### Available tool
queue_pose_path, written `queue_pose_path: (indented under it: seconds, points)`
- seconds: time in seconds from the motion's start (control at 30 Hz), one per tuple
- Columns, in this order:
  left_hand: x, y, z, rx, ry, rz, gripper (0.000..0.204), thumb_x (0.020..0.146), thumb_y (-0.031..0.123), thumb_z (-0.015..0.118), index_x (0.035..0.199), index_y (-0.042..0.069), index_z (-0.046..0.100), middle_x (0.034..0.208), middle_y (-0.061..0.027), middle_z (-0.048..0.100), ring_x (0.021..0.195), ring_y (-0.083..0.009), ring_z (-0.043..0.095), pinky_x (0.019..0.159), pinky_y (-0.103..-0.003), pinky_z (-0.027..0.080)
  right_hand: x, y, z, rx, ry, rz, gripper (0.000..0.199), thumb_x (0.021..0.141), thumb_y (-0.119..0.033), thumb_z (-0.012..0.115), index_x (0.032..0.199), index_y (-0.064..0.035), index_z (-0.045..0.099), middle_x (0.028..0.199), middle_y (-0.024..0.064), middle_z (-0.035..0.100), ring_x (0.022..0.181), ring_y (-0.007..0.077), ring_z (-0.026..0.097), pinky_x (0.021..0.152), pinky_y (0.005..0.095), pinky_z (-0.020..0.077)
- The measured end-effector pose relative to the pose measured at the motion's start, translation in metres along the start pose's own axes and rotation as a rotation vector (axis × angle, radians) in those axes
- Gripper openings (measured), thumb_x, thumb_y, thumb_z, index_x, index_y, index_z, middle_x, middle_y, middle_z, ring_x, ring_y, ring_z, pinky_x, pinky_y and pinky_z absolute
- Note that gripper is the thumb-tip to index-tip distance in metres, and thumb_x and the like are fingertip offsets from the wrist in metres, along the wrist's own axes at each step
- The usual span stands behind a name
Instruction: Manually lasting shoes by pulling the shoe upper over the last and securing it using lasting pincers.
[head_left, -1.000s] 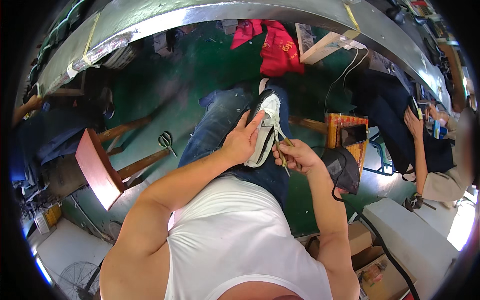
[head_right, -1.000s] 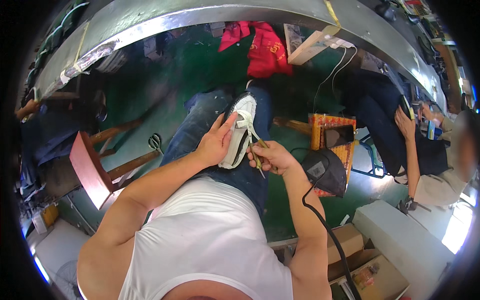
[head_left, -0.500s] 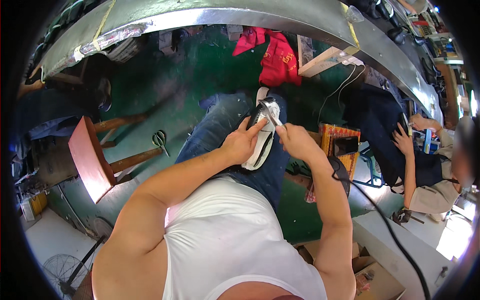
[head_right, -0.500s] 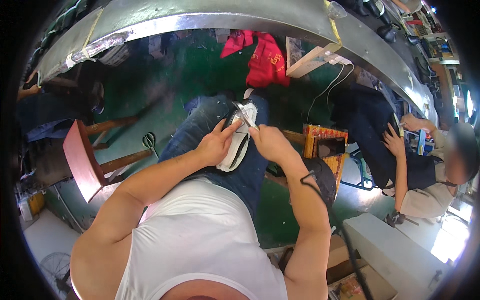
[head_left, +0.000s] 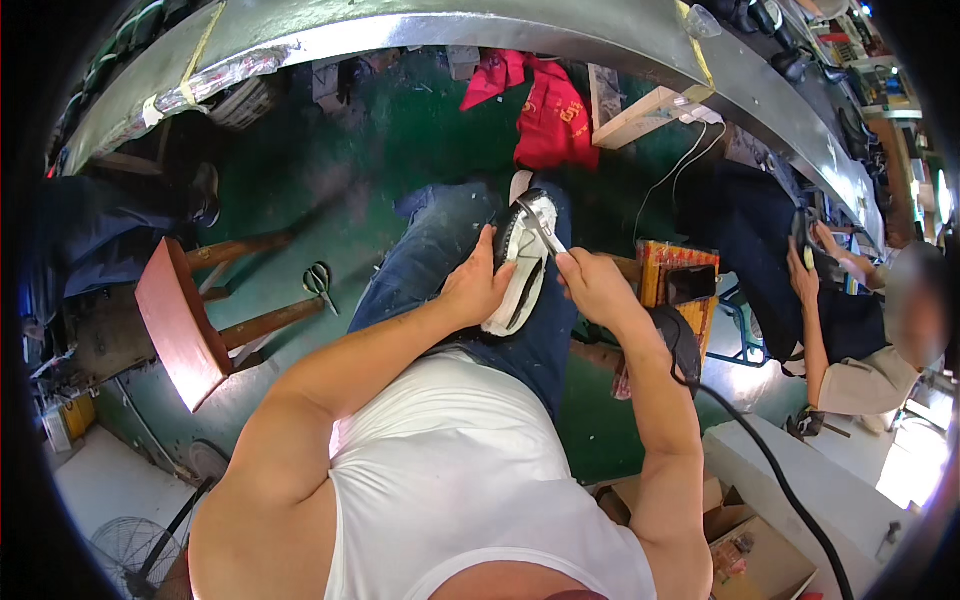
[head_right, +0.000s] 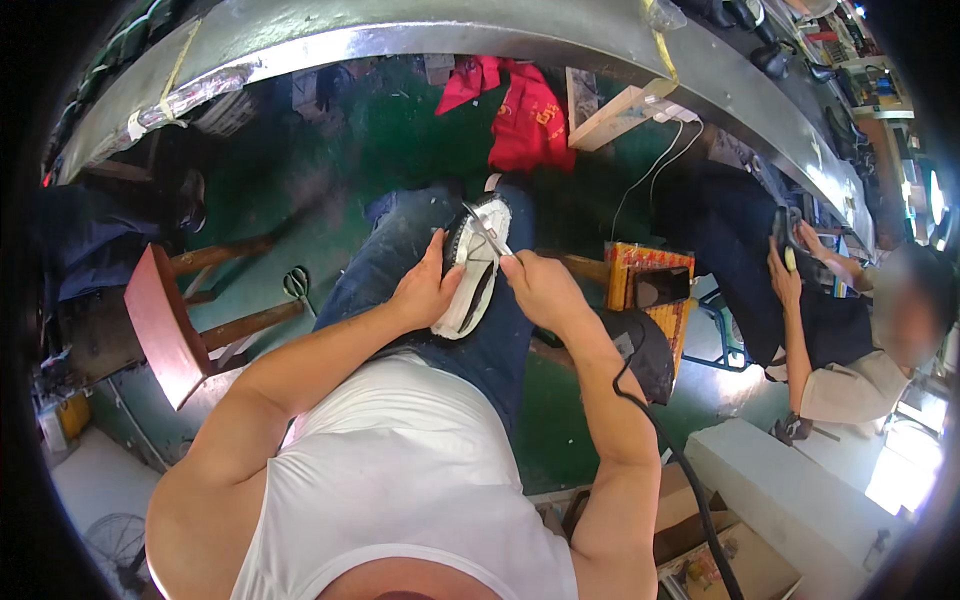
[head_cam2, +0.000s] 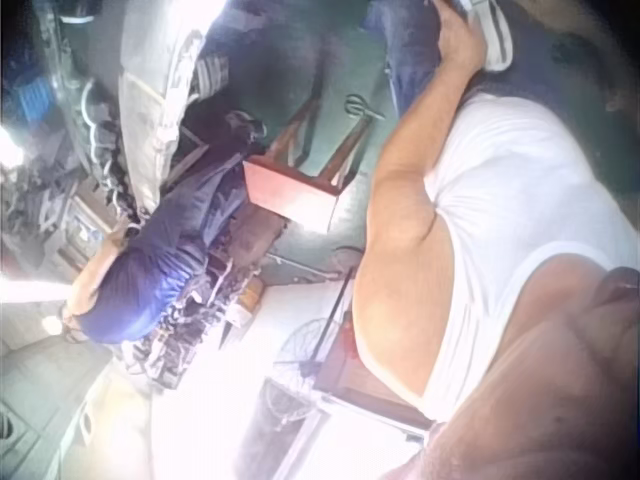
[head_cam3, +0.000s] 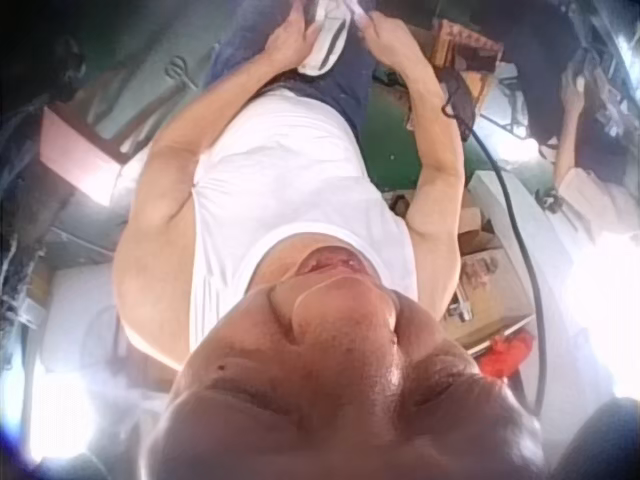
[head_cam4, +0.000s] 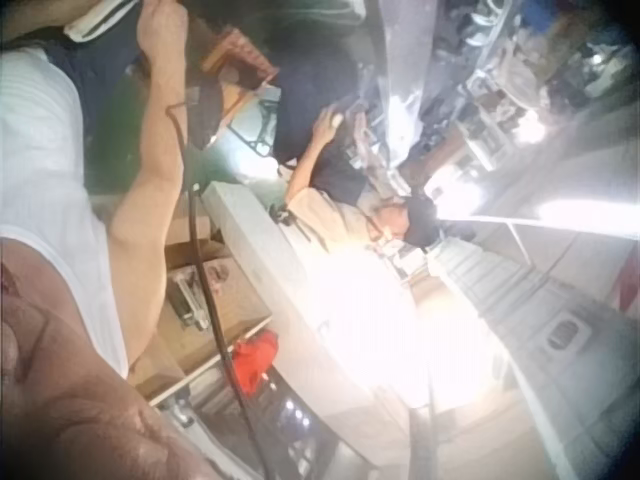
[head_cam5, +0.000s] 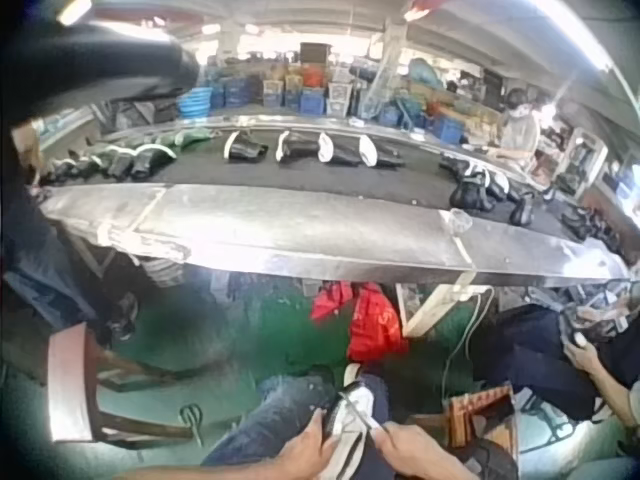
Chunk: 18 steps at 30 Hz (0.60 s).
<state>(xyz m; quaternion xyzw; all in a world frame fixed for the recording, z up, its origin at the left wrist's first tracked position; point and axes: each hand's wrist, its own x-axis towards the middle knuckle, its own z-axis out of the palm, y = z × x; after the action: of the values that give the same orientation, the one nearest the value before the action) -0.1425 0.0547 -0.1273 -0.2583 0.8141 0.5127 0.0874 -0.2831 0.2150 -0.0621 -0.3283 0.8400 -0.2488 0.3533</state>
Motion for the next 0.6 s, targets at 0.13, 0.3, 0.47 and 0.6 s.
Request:
queue_pose_path:
  seconds: [0.13, 0.3, 0.47, 0.6]
  points:
    - [0.004, -0.006, 0.004, -0.025, -0.001, 0.010, 0.078, 0.094, 0.031, 0.057, 0.149, -0.007, 0.016, 0.145, -0.0308, 0.039, 0.131, -0.0410, 0.045, 0.109, -0.039, 0.037, -0.025, 0.011, 0.042, -0.270, 0.036, -0.071, 0.038, 0.101, -0.036, 0.045, 0.091, 0.0001, 0.055, 0.078, 0.0257, 0.063, 0.079, 0.0469, 0.062, 0.071, 0.0551, 0.0478]
    - [-0.010, -0.037, -0.020, -0.309, -0.392, 0.179, 0.097, 0.094, 0.023, 0.062, 0.153, 0.002, -0.011, 0.156, -0.0239, 0.021, 0.145, -0.0294, 0.025, 0.116, -0.033, 0.023, -0.035, 0.008, 0.028, -0.258, -0.005, 0.055, 0.038, 0.100, -0.036, 0.047, 0.093, 0.0006, 0.055, 0.082, 0.0263, 0.064, 0.079, 0.0471, 0.062, 0.071, 0.0546, 0.0478]
    - [-0.005, -0.047, -0.002, -0.420, -0.357, 0.196, 0.100, 0.093, 0.019, 0.062, 0.152, 0.004, -0.018, 0.157, -0.0235, 0.016, 0.145, -0.0293, 0.021, 0.117, -0.033, 0.019, -0.045, 0.002, 0.048, 0.040, 0.163, -0.098, 0.036, 0.100, -0.034, 0.048, 0.097, 0.0010, 0.056, 0.078, 0.0271, 0.063, 0.079, 0.0479, 0.062, 0.070, 0.0543, 0.0478]
    - [0.015, -0.031, -0.014, -0.238, -0.261, 0.226, 0.100, 0.089, 0.028, 0.068, 0.151, -0.002, -0.005, 0.151, -0.0274, 0.026, 0.140, -0.0327, 0.031, 0.115, -0.036, 0.026, -0.047, 0.024, 0.056, 0.064, 0.040, 0.077, 0.040, 0.102, -0.035, 0.045, 0.096, 0.0026, 0.058, 0.074, 0.0203, 0.065, 0.068, 0.0346, 0.066, 0.064, 0.0438, 0.0521]
